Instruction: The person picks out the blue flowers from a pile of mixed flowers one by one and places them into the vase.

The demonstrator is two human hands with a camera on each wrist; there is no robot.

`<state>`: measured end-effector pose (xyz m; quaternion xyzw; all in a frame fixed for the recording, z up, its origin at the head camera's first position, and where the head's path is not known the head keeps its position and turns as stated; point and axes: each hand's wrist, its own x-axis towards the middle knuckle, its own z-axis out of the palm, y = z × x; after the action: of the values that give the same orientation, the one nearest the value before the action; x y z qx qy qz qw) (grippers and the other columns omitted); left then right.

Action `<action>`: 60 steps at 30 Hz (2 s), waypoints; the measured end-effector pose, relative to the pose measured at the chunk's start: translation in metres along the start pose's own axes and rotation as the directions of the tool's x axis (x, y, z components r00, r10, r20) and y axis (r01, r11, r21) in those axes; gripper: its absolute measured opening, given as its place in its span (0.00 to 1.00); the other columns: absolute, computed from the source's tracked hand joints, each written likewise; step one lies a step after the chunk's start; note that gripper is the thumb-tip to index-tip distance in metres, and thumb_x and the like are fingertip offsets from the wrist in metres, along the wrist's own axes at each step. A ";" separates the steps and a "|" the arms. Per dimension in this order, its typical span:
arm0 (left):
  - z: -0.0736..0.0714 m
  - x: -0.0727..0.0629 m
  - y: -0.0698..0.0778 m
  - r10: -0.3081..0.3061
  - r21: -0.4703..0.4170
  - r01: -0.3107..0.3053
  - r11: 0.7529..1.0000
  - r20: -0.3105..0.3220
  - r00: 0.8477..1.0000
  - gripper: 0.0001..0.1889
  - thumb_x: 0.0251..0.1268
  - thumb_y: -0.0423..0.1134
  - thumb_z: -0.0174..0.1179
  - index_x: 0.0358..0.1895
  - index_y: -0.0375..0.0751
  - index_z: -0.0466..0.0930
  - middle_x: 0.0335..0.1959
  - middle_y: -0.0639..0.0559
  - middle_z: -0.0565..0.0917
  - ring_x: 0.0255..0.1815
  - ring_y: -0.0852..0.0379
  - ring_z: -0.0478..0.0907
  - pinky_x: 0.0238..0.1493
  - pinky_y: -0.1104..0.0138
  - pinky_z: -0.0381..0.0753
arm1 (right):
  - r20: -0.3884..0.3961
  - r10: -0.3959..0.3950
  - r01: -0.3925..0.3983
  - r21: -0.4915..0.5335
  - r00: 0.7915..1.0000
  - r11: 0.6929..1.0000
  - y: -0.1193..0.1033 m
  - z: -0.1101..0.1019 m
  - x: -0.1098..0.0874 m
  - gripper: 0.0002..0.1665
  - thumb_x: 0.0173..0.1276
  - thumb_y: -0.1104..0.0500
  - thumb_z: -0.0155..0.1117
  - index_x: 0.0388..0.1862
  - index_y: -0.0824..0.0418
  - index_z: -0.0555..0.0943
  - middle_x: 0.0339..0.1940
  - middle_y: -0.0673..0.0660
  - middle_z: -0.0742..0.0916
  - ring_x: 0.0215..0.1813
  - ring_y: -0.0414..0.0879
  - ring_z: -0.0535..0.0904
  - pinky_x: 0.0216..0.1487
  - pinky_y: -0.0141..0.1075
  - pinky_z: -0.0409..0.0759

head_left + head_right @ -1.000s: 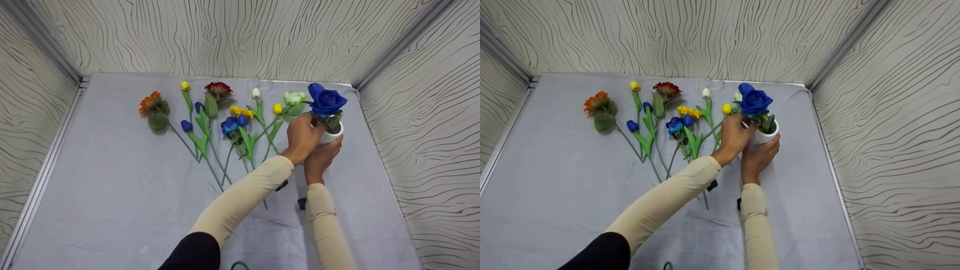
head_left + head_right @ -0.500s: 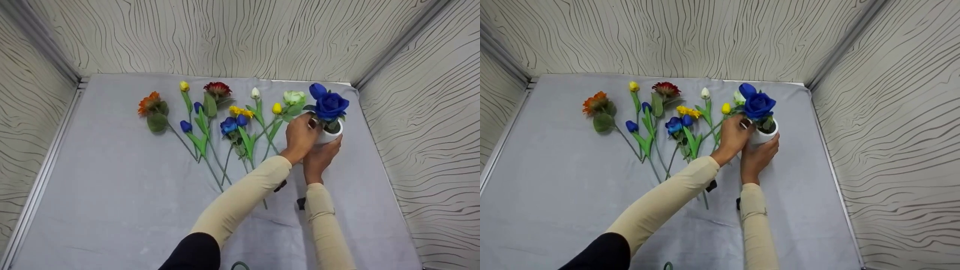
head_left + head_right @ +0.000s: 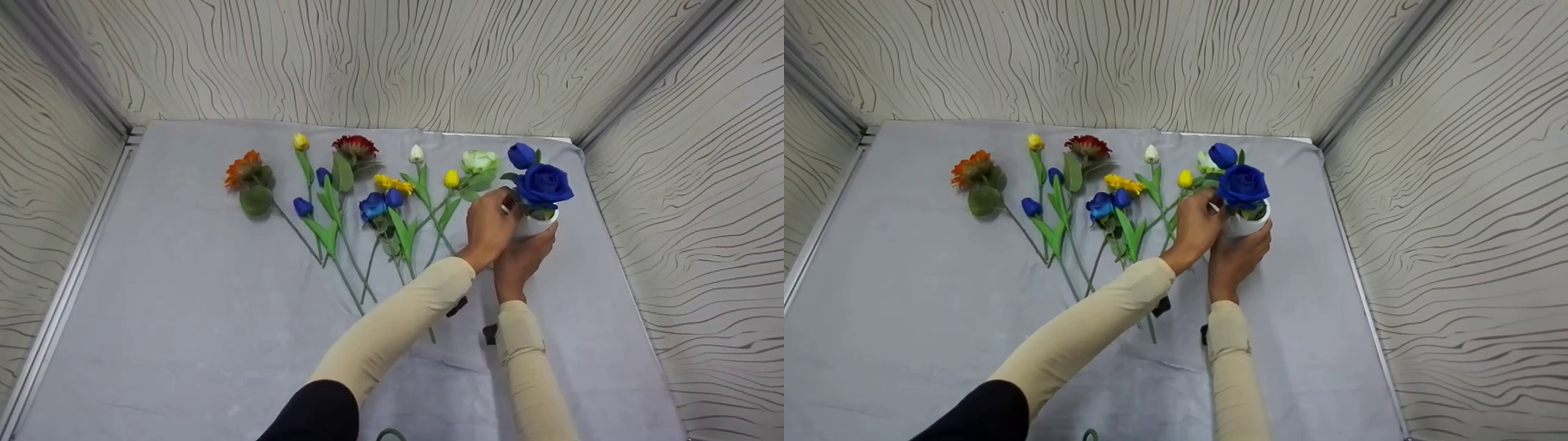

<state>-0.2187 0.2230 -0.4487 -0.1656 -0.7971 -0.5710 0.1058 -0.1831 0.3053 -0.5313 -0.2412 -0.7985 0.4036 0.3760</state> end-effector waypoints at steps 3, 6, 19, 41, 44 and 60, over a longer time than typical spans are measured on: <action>0.000 0.001 -0.001 -0.015 0.018 0.015 1.000 -0.001 1.000 0.03 0.62 0.35 0.62 0.31 0.46 0.83 0.25 0.61 0.82 0.25 0.71 0.74 0.27 0.78 0.70 | -0.016 -0.012 0.012 0.006 1.000 1.000 0.000 0.002 0.001 0.52 0.57 0.56 0.72 0.73 0.68 0.54 0.63 0.65 0.73 0.64 0.54 0.68 0.62 0.48 0.68; -0.001 0.002 -0.002 -0.030 0.018 0.030 0.999 -0.003 1.000 0.03 0.60 0.35 0.63 0.31 0.47 0.84 0.24 0.61 0.82 0.24 0.71 0.74 0.26 0.78 0.69 | -0.026 -0.026 0.026 -0.006 0.999 1.000 0.000 0.002 0.002 0.50 0.57 0.56 0.72 0.72 0.68 0.56 0.61 0.65 0.74 0.62 0.54 0.70 0.60 0.48 0.69; -0.010 -0.012 -0.018 -0.065 -0.097 0.067 0.993 0.024 0.998 0.02 0.61 0.36 0.64 0.31 0.48 0.83 0.23 0.63 0.79 0.22 0.71 0.72 0.26 0.78 0.69 | 0.004 0.049 -0.049 -0.038 0.999 0.998 -0.001 0.001 0.000 0.56 0.59 0.52 0.71 0.75 0.68 0.48 0.66 0.68 0.67 0.66 0.57 0.64 0.65 0.50 0.64; -0.042 -0.075 -0.074 -0.227 -0.107 0.227 0.968 0.011 0.974 0.04 0.58 0.35 0.65 0.28 0.47 0.84 0.22 0.61 0.81 0.22 0.68 0.75 0.25 0.73 0.73 | 0.063 0.102 -0.097 -0.074 0.993 0.993 0.003 -0.013 -0.033 0.59 0.54 0.56 0.74 0.76 0.63 0.48 0.69 0.67 0.63 0.70 0.56 0.57 0.69 0.47 0.58; -0.048 -0.080 -0.079 -0.231 -0.128 0.229 0.965 -0.001 0.973 0.03 0.58 0.34 0.65 0.28 0.46 0.84 0.23 0.60 0.81 0.21 0.67 0.74 0.24 0.73 0.73 | 0.072 0.121 -0.116 -0.071 0.990 0.991 0.001 -0.014 -0.048 0.59 0.53 0.60 0.74 0.76 0.64 0.48 0.69 0.68 0.63 0.69 0.58 0.57 0.69 0.48 0.58; -0.096 -0.107 -0.110 -0.321 -0.106 0.317 0.943 -0.026 0.947 0.02 0.59 0.37 0.64 0.31 0.45 0.85 0.26 0.59 0.82 0.26 0.64 0.77 0.28 0.69 0.76 | 0.260 0.044 -0.034 -0.043 0.965 0.998 -0.027 -0.008 -0.117 0.57 0.50 0.63 0.76 0.74 0.68 0.53 0.69 0.69 0.64 0.69 0.60 0.60 0.65 0.51 0.62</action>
<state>-0.1640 0.0849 -0.5521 -0.0272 -0.7811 -0.6235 0.0206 -0.1090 0.2133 -0.5529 -0.2091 -0.8437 0.4237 0.2550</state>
